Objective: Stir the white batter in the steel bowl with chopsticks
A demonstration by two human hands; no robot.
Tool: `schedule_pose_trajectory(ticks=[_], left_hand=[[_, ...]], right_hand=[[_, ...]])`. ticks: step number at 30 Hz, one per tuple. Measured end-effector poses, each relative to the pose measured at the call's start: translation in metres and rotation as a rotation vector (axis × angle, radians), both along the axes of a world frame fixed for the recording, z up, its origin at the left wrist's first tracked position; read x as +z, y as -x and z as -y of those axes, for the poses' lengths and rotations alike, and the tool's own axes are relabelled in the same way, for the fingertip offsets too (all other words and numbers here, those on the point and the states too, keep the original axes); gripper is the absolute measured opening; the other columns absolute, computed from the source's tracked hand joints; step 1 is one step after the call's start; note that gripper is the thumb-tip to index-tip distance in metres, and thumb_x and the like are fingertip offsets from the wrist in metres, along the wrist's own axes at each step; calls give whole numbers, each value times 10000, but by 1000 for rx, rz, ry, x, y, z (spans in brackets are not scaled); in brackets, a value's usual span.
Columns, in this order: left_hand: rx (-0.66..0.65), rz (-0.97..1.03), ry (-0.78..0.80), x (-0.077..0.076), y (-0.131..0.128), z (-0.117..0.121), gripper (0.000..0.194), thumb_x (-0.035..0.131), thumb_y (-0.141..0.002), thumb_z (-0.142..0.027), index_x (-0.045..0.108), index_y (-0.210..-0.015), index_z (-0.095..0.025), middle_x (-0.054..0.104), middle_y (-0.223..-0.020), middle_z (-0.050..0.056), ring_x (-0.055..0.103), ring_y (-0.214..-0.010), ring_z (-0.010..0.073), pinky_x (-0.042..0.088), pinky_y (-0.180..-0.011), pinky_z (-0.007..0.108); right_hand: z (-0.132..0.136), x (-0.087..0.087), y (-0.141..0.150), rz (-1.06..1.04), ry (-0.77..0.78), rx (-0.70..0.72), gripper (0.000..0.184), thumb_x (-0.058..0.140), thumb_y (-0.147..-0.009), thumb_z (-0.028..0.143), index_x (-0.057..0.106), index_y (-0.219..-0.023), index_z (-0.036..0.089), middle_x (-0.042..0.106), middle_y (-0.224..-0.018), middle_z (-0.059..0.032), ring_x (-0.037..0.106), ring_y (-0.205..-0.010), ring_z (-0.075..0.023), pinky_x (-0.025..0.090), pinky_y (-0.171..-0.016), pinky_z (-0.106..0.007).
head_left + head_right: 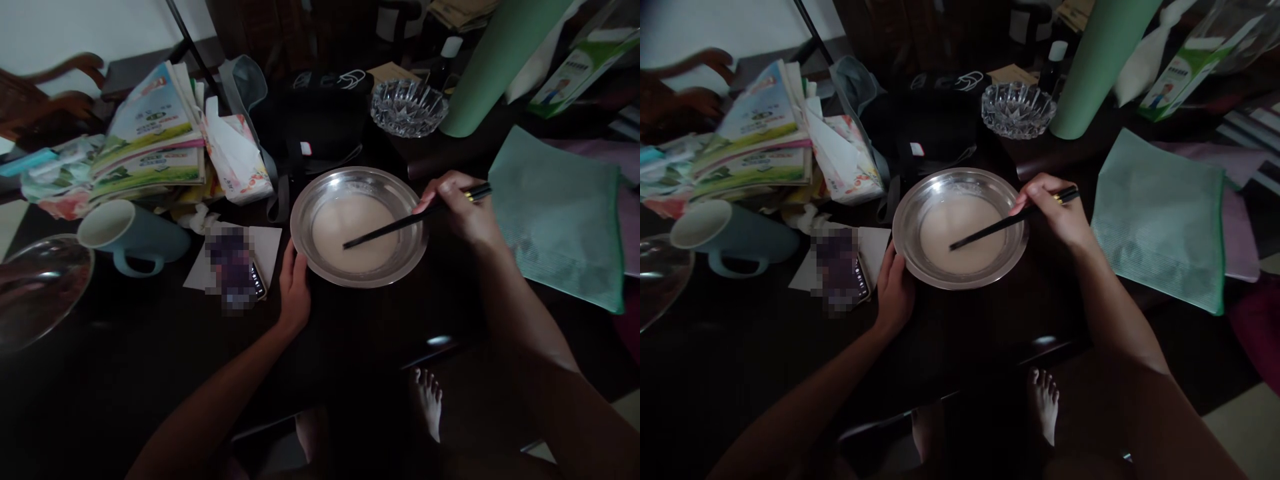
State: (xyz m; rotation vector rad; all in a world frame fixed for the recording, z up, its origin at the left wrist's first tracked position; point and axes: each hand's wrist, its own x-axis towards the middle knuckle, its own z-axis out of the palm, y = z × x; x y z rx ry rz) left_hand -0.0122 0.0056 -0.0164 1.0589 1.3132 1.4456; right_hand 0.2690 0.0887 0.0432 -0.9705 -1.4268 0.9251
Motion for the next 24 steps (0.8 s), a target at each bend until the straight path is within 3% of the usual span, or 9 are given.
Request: schedule_pose_trajectory(ticks=[3, 7, 9, 13, 16, 19, 21, 24], left_hand=[[3, -3, -7, -1, 1, 0, 468, 546, -941, -488, 589, -1356, -276, 566, -1470, 45, 417, -1451, 244, 301, -1227, 436], [6, 1, -13, -1, 0, 0, 475, 554, -937, -488, 593, -1353, -261, 562, -1474, 53, 427, -1445, 242, 294, -1229, 420], [6, 0, -13, -1, 0, 0, 470, 548, -941, -487, 591, -1355, -268, 560, -1477, 50, 423, -1447, 240, 291, -1231, 423], [5, 0, -12, -1, 1, 0, 468, 548, -942, -486, 591, -1357, -274, 556, -1480, 49, 424, -1447, 244, 294, -1231, 430], [6, 13, -9, -2, 0, 0, 477, 552, -939, -489, 585, -1365, -275, 562, -1473, 51, 426, -1446, 249, 312, -1223, 435], [1, 16, -7, -1, 0, 0, 476, 549, -940, -490, 586, -1365, -279, 568, -1467, 50, 429, -1444, 248, 317, -1220, 443], [-1, 8, -8, -1, 0, 0, 476, 549, -940, -493, 587, -1362, -276, 566, -1470, 50, 429, -1443, 245, 304, -1226, 443], [9, -7, -9, 0, 0, 0, 481, 556, -936, -495, 592, -1356, -263, 561, -1475, 54, 430, -1442, 243, 279, -1236, 430]], right_hand=[[-1, 0, -1, 96, -36, -65, 257, 666, -880, 413, 742, -729, 219, 765, -724, -14, 714, -707, -162, 519, -718, -313], [-8, -4, -8, -75, -124, -248, 317, 639, -884, 435, 697, -658, 221, 651, -509, 11, 624, -465, -160, 431, -516, -308], [-8, -4, -8, -107, -105, -208, 325, 637, -883, 430, 691, -642, 219, 631, -471, 10, 587, -416, -156, 401, -480, -306], [-2, -3, -1, -21, 36, -23, 271, 668, -866, 448, 728, -730, 221, 743, -636, -4, 692, -590, -167, 522, -625, -315], [-4, -4, -2, 20, -9, -112, 270, 673, -860, 450, 724, -739, 213, 755, -679, 2, 712, -646, -157, 535, -676, -307], [-9, -4, -7, -53, -86, -252, 334, 647, -863, 472, 688, -665, 206, 669, -528, 18, 645, -493, -136, 464, -542, -279], [-8, -4, -7, -91, -75, -226, 352, 634, -864, 482, 680, -645, 210, 632, -477, 21, 601, -430, -136, 421, -484, -282], [-3, -3, -2, -41, -5, -63, 296, 653, -864, 457, 714, -702, 216, 705, -565, 4, 654, -509, -154, 491, -554, -300]])
